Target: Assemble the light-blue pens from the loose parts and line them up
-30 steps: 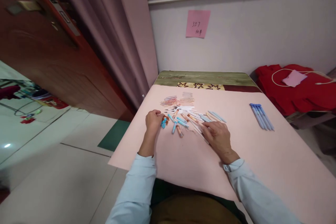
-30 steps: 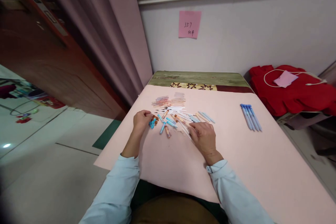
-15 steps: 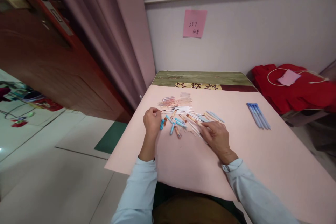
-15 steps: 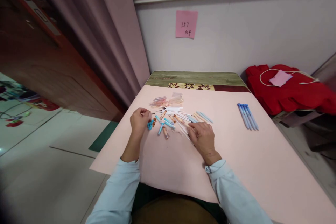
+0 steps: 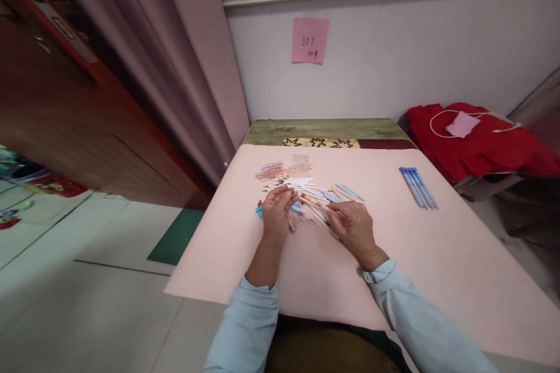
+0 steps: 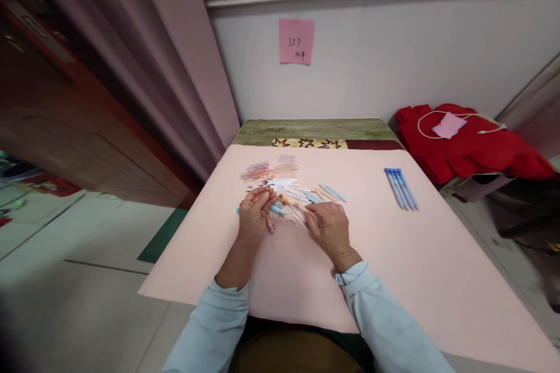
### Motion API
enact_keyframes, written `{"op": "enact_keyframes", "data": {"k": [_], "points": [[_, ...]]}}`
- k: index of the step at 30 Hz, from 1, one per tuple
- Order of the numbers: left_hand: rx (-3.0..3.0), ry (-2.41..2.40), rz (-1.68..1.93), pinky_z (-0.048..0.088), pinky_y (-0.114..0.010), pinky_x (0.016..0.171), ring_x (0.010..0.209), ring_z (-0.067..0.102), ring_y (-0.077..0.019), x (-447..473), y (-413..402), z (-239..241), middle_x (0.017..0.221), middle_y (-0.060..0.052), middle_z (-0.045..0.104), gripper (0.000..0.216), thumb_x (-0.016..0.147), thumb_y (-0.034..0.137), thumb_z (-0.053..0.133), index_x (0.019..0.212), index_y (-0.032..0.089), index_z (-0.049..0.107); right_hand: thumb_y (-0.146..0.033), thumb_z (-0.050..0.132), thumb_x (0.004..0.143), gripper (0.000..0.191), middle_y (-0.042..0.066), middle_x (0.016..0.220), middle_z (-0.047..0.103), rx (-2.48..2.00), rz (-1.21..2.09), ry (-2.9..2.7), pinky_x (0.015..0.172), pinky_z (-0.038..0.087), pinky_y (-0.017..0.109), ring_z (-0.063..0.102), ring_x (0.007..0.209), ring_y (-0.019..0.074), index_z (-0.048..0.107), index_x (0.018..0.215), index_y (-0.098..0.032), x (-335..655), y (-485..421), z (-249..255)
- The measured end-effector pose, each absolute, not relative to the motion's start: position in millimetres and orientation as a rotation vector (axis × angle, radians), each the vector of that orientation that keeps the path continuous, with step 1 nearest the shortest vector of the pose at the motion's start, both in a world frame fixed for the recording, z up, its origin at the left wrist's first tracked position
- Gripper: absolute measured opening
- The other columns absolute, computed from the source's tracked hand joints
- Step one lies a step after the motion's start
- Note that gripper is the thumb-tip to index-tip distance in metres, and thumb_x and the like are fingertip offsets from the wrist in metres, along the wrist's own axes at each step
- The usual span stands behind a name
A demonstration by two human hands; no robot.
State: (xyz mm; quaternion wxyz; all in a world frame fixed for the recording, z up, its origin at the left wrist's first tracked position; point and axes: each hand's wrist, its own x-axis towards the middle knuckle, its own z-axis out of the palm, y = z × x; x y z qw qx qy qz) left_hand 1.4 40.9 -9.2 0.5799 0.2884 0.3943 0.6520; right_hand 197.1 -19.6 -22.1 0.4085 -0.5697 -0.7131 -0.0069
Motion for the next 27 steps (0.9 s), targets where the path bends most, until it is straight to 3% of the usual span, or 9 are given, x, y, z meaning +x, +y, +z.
{"op": "enact_keyframes", "data": {"k": [7, 27], "points": [[0.679, 0.875, 1.496, 0.059, -0.032, 0.077, 0.076, 0.072, -0.0158, 4.5, 36.8, -5.2, 0.088, -0.006, 0.073, 0.037, 0.065, 0.026, 0.084, 0.093, 0.014, 0.065, -0.032, 0.061, 0.091, 0.015, 0.004, 0.088, 0.075, -1.401, -0.056, -1.794, 0.085, 0.042, 0.035, 0.065, 0.087, 0.0201, 0.072, 0.094, -0.022, 195.2, -19.2, -23.3], [0.841, 0.898, 1.484, 0.059, -0.034, 0.076, 0.077, 0.072, -0.0174, 5.9, 35.4, -7.9, 0.084, -0.006, 0.074, 0.036, 0.063, 0.029, 0.085, 0.089, 0.014, 0.066, -0.031, 0.062, 0.093, 0.014, 0.003, 0.088, 0.075, -1.350, -0.154, -1.807, 0.083, 0.042, 0.034, 0.065, 0.085, 0.0191, 0.072, 0.095, -0.022, 195.1, -17.8, -23.9]]}}
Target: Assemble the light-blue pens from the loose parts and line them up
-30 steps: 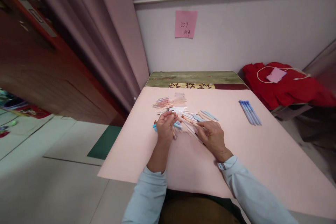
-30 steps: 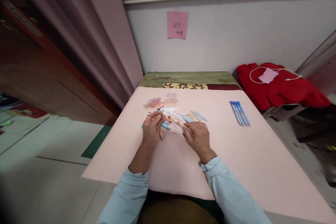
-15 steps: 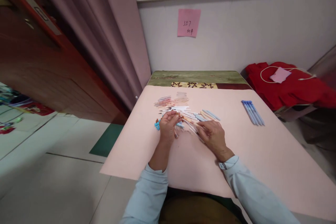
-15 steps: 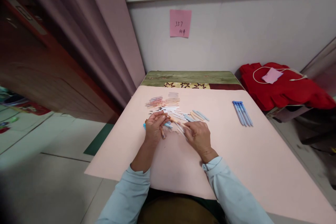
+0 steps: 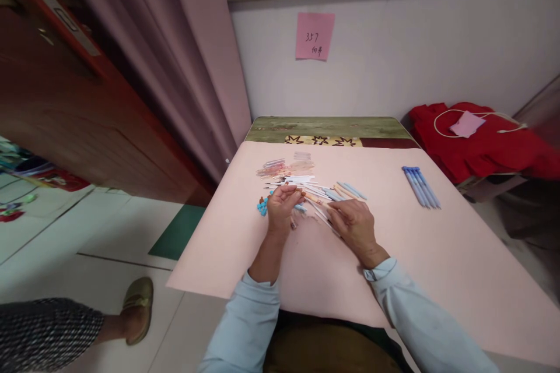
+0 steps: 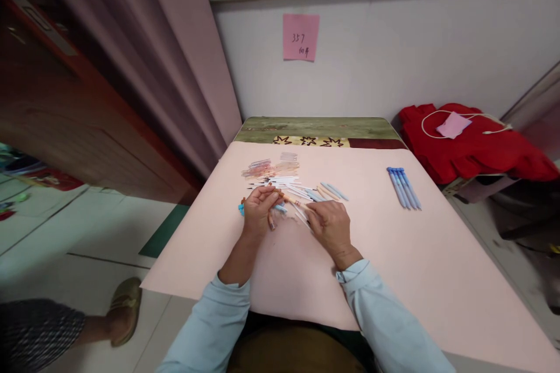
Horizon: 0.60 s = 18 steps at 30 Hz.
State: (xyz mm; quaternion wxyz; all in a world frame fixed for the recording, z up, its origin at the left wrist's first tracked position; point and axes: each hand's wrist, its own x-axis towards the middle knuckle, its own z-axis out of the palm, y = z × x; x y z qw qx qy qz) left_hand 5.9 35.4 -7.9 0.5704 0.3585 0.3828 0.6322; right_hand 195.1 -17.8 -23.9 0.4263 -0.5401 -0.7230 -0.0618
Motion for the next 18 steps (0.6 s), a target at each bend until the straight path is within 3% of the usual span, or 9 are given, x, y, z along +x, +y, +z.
{"op": "enact_keyframes", "data": {"k": [15, 18], "points": [[0.840, 0.958, 1.528, 0.060, -0.033, 0.073, 0.072, 0.071, -0.0160, 7.4, 33.3, -10.1, 0.082, -0.006, 0.073, 0.036, 0.063, 0.031, 0.085, 0.089, 0.014, 0.066, -0.035, 0.059, 0.094, 0.019, 0.004, 0.090, 0.074, -1.459, -0.127, -1.782, 0.081, 0.041, 0.033, 0.063, 0.085, 0.0201, 0.071, 0.100, -0.022, 191.7, -18.0, -28.3], [0.866, 0.968, 1.521, 0.060, -0.033, 0.074, 0.073, 0.072, -0.0169, 8.2, 33.5, -10.2, 0.081, -0.006, 0.073, 0.037, 0.064, 0.033, 0.085, 0.089, 0.014, 0.066, -0.037, 0.059, 0.093, 0.019, 0.004, 0.088, 0.074, -1.520, -0.115, -1.767, 0.079, 0.041, 0.032, 0.063, 0.082, 0.0199, 0.071, 0.094, -0.022, 191.1, -18.5, -27.6]]}}
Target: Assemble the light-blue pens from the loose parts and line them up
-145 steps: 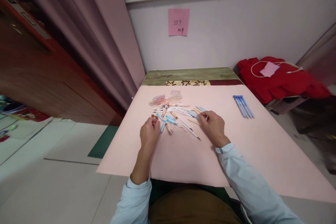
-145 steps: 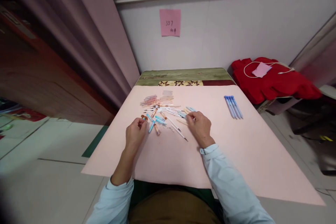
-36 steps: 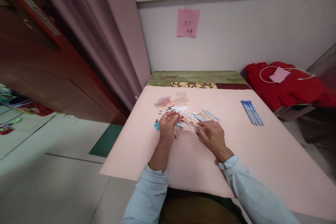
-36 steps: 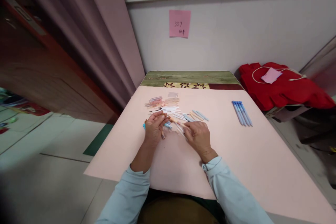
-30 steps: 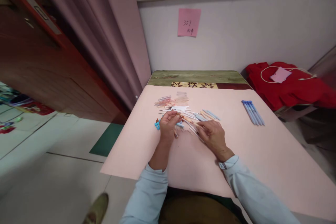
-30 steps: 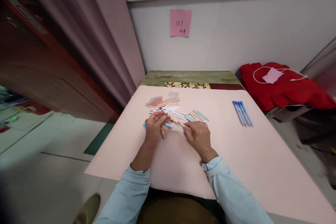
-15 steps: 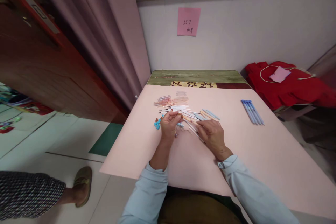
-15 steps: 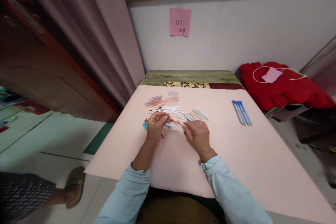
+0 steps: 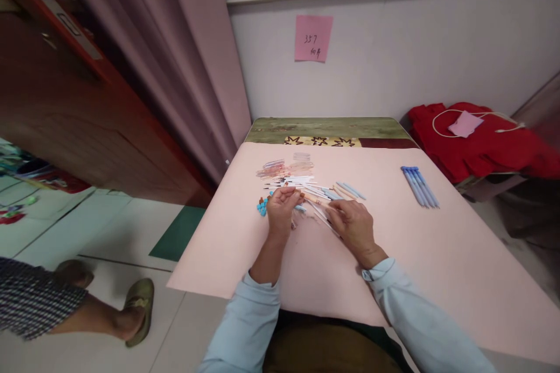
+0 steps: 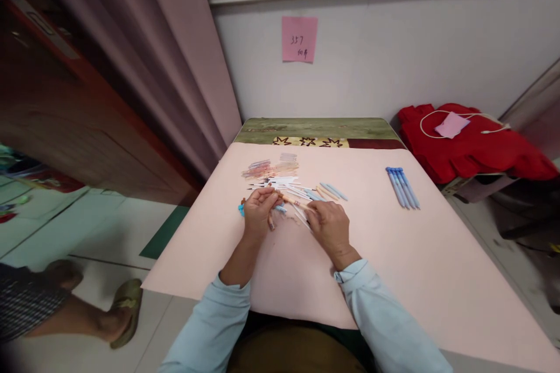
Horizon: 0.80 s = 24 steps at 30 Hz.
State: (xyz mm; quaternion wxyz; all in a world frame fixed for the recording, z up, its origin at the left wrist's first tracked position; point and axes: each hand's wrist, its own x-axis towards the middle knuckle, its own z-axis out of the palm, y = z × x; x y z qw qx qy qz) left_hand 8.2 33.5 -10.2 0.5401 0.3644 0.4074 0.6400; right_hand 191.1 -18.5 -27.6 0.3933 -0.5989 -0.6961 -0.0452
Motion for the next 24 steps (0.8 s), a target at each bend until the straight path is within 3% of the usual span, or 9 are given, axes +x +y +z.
{"op": "enact_keyframes", "data": {"k": [5, 16, 24], "points": [[0.890, 0.987, 1.517, 0.061, -0.034, 0.073, 0.070, 0.072, -0.0170, 9.8, 32.4, -7.7, 0.083, -0.007, 0.073, 0.035, 0.074, 0.043, 0.077, 0.089, 0.013, 0.066, -0.034, 0.061, 0.092, 0.016, 0.004, 0.090, 0.073, -1.528, -0.081, -1.747, 0.077, 0.042, 0.029, 0.063, 0.085, 0.0182, 0.072, 0.090, -0.023, 190.7, -20.2, -22.8], [0.880, 1.002, 1.513, 0.059, -0.031, 0.067, 0.069, 0.073, -0.0176, 6.4, 34.2, -8.1, 0.085, -0.009, 0.073, 0.040, 0.076, 0.042, 0.075, 0.100, 0.013, 0.063, -0.037, 0.059, 0.094, 0.021, 0.005, 0.086, 0.073, -1.486, -0.097, -1.706, 0.077, 0.045, 0.030, 0.064, 0.081, 0.0184, 0.073, 0.087, -0.023, 189.8, -21.6, -18.5], [0.855, 1.071, 1.539, 0.059, -0.027, 0.062, 0.062, 0.070, -0.0146, 2.5, 37.0, -3.3, 0.079, -0.006, 0.072, 0.038, 0.077, 0.042, 0.073, 0.096, 0.011, 0.064, -0.044, 0.059, 0.090, 0.028, 0.004, 0.084, 0.072, -1.725, -0.057, -1.307, 0.065, 0.043, 0.028, 0.062, 0.069, 0.0161, 0.074, 0.088, -0.020, 248.7, -13.1, -0.5]]}}
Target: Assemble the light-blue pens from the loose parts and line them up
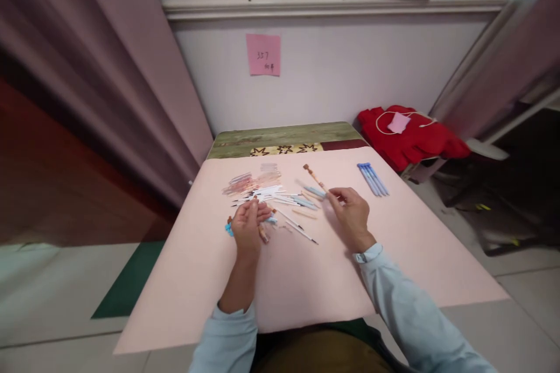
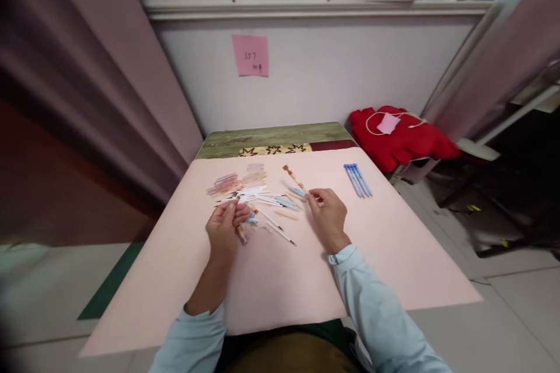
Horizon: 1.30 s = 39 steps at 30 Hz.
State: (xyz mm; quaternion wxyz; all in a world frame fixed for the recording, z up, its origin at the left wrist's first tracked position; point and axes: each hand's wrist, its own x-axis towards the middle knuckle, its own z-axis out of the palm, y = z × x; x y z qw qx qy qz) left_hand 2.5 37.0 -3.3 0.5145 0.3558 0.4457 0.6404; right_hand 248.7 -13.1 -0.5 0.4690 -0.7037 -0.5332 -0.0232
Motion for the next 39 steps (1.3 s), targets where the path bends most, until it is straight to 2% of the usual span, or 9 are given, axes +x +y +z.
{"op": "enact_keyframes", "data": {"k": [6, 13, 24, 27, 29, 34, 39], "points": [[0.864, 1.092, 1.517, 0.058, -0.026, 0.059, 0.060, 0.069, -0.0143, 1.5, 38.8, -1.2, 0.076, -0.005, 0.072, 0.033, 0.076, 0.037, 0.074, 0.095, 0.011, 0.064, -0.046, 0.058, 0.083, 0.032, 0.006, 0.083, 0.072, -2.119, -0.232, -1.028, 0.060, 0.035, 0.028, 0.061, 0.070, 0.0186, 0.077, 0.090, -0.021, 329.0, -11.7, -0.3], [0.893, 1.119, 1.535, 0.058, -0.027, 0.059, 0.059, 0.069, -0.0140, 0.7, 40.1, -1.8, 0.075, -0.004, 0.071, 0.031, 0.075, 0.036, 0.073, 0.093, 0.012, 0.065, -0.039, 0.058, 0.079, 0.030, 0.009, 0.088, 0.075, -2.499, -0.046, -0.975, 0.064, 0.038, 0.031, 0.064, 0.079, 0.0237, 0.079, 0.094, -0.025, 361.5, -0.2, -0.3], [0.919, 1.143, 1.519, 0.058, -0.027, 0.058, 0.060, 0.069, -0.0147, -1.5, 37.8, -1.2, 0.075, -0.004, 0.072, 0.029, 0.076, 0.037, 0.072, 0.091, 0.013, 0.065, -0.034, 0.058, 0.079, 0.029, 0.014, 0.089, 0.075, -2.589, -0.035, -0.997, 0.065, 0.041, 0.032, 0.068, 0.082, 0.0260, 0.080, 0.095, -0.022, 366.7, 19.6, -3.5], [0.933, 1.154, 1.495, 0.057, -0.027, 0.053, 0.060, 0.069, -0.0159, -2.3, 36.9, -0.9, 0.077, -0.005, 0.072, 0.030, 0.077, 0.039, 0.071, 0.091, 0.013, 0.065, -0.035, 0.059, 0.080, 0.029, 0.015, 0.089, 0.074, -2.602, -0.045, -1.002, 0.065, 0.041, 0.032, 0.068, 0.082, 0.0261, 0.079, 0.095, -0.021, 365.9, 19.0, -4.6], [0.942, 1.160, 1.482, 0.056, -0.026, 0.051, 0.059, 0.069, -0.0165, -2.4, 36.7, -1.3, 0.077, -0.006, 0.072, 0.031, 0.078, 0.040, 0.071, 0.091, 0.013, 0.065, -0.037, 0.060, 0.080, 0.029, 0.015, 0.090, 0.074, -2.608, -0.049, -1.007, 0.065, 0.042, 0.032, 0.068, 0.082, 0.0258, 0.079, 0.094, -0.021, 364.2, 18.7, -4.4], [0.943, 1.178, 1.471, 0.059, -0.029, 0.058, 0.059, 0.069, -0.0160, -2.1, 32.3, 1.1, 0.075, -0.004, 0.071, 0.030, 0.077, 0.039, 0.072, 0.090, 0.013, 0.065, -0.045, 0.060, 0.081, 0.034, 0.013, 0.093, 0.073, -2.595, -0.066, -1.031, 0.064, 0.040, 0.032, 0.066, 0.081, 0.0248, 0.078, 0.096, -0.021, 362.8, 13.7, -1.1], [0.996, 1.178, 1.449, 0.056, -0.028, 0.053, 0.056, 0.066, -0.0147, -20.4, 22.8, 21.5, 0.075, -0.004, 0.071, 0.028, 0.078, 0.040, 0.072, 0.090, 0.015, 0.067, -0.055, 0.057, 0.083, 0.039, 0.010, 0.092, 0.073, -2.523, -0.107, -1.017, 0.060, 0.036, 0.031, 0.063, 0.076, 0.0240, 0.078, 0.096, -0.024, 364.4, -3.9, 8.2]]}}
